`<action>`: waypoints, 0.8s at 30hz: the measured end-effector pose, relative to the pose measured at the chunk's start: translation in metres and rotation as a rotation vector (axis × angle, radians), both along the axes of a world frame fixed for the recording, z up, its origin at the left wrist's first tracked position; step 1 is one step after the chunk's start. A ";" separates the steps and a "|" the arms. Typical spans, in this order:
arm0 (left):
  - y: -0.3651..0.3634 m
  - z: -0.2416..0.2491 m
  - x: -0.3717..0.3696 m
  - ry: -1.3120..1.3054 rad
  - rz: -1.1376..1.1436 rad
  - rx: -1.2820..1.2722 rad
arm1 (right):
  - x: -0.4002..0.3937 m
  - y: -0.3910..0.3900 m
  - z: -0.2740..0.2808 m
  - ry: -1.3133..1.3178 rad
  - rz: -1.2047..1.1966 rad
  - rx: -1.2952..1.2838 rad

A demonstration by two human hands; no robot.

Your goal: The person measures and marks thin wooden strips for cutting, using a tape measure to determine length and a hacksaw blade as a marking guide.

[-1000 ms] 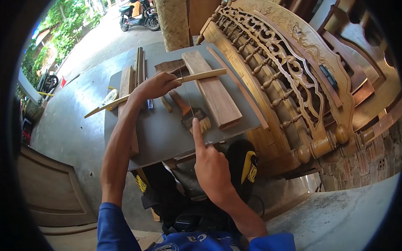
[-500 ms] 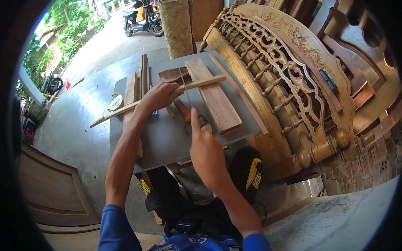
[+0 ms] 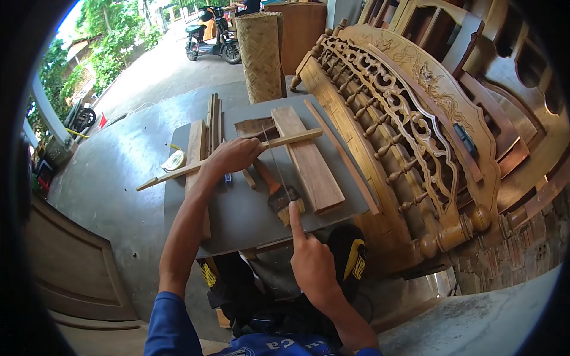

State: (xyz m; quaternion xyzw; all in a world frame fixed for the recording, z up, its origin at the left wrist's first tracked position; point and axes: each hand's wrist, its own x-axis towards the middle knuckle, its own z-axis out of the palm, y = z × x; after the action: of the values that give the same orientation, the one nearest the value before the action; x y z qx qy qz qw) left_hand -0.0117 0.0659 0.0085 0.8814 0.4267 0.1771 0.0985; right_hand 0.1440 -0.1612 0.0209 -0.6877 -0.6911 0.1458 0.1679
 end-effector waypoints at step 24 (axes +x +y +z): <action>-0.003 -0.001 -0.006 -0.073 -0.063 0.003 | -0.030 0.067 -0.004 0.025 -0.049 0.141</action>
State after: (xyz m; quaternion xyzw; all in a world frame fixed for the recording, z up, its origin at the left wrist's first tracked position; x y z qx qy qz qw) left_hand -0.0180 0.0625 0.0077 0.8875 0.3946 0.2065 0.1184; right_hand 0.1139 -0.0942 0.0164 -0.6892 -0.6803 0.1011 0.2280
